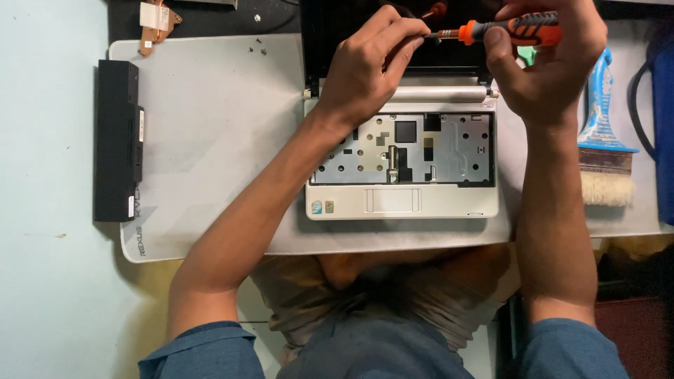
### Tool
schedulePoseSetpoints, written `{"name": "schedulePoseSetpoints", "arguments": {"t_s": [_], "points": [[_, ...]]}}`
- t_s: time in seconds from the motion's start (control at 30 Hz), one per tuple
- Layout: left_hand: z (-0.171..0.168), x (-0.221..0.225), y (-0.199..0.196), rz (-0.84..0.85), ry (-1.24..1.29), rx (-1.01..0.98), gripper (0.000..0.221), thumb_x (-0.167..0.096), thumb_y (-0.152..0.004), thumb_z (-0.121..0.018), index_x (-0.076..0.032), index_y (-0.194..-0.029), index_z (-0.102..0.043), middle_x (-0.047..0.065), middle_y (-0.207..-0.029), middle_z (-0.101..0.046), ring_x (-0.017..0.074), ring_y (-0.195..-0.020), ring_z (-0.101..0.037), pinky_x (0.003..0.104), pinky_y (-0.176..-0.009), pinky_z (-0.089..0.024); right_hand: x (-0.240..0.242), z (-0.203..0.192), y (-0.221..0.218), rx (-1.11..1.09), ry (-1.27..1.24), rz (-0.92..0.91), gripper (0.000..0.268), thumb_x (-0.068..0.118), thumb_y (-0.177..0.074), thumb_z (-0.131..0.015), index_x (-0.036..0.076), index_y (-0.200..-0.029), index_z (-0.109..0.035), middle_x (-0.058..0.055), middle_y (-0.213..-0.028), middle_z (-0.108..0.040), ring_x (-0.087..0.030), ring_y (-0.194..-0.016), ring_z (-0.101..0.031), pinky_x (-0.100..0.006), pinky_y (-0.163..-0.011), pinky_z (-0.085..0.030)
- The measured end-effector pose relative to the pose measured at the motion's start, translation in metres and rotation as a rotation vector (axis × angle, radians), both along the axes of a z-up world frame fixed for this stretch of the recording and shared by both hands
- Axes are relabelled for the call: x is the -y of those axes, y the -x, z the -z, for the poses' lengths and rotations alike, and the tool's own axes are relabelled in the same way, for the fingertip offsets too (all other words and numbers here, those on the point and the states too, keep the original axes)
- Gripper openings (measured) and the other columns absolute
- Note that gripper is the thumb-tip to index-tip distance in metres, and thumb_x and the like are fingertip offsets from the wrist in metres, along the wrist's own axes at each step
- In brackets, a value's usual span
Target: Assembling internal components and the outer casing of a white laptop, including RAM installation and cable connection.
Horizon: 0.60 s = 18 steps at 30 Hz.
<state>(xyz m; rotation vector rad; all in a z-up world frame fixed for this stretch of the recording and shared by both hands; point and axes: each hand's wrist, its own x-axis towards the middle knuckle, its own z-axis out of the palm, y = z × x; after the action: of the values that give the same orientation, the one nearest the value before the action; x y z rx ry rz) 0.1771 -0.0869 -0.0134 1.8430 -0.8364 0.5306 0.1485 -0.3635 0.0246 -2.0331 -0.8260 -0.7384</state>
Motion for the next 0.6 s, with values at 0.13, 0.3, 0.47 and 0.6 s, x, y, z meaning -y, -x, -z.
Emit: {"name": "schedulePoseSetpoints", "arguments": {"t_s": [0.13, 0.3, 0.47, 0.6], "points": [[-0.001, -0.0003, -0.0009, -0.004, -0.001, 0.006, 0.013, -0.003, -0.118, -0.078, -0.006, -0.13, -0.076, 0.005, -0.111, -0.069, 0.017, -0.083, -0.069, 0.03, -0.076, -0.063, -0.0065, -0.0036, 0.0065, 0.001, 0.074, 0.021, 0.016, -0.008, -0.127, -0.082, -0.018, -0.137, -0.073, -0.033, -0.134, -0.08, -0.042, -0.115, -0.078, -0.05, -0.094, -0.066], [-0.0064, 0.0003, 0.0009, 0.024, 0.07, -0.044, 0.009, -0.003, -0.119, -0.074, -0.005, -0.128, -0.076, 0.005, -0.108, -0.07, 0.0142, -0.08, -0.064, 0.027, -0.071, -0.057, -0.0034, 0.0001, 0.0018, -0.017, -0.046, 0.029, 0.013, -0.012, -0.121, -0.077, -0.015, -0.131, -0.07, -0.03, -0.123, -0.079, -0.041, -0.107, -0.076, -0.05, -0.095, -0.062], [-0.0007, 0.0014, -0.0017, 0.016, 0.072, -0.033, 0.01, -0.004, -0.118, -0.076, -0.005, -0.128, -0.077, 0.005, -0.109, -0.071, 0.013, -0.08, -0.064, 0.025, -0.07, -0.058, -0.0051, 0.0016, 0.0047, -0.121, -0.223, 0.032, 0.013, -0.013, -0.123, -0.073, -0.014, -0.132, -0.065, -0.031, -0.12, -0.076, -0.038, -0.107, -0.076, -0.047, -0.097, -0.063], [-0.0012, 0.0006, -0.0001, 0.01, 0.038, -0.028, 0.012, -0.004, -0.118, -0.077, -0.007, -0.129, -0.078, 0.003, -0.11, -0.071, 0.0122, -0.074, -0.057, 0.026, -0.066, -0.053, -0.0098, 0.0005, 0.0001, -0.067, -0.159, -0.013, 0.015, -0.016, -0.12, -0.071, -0.016, -0.134, -0.067, -0.032, -0.123, -0.075, -0.041, -0.111, -0.076, -0.049, -0.098, -0.066]]}}
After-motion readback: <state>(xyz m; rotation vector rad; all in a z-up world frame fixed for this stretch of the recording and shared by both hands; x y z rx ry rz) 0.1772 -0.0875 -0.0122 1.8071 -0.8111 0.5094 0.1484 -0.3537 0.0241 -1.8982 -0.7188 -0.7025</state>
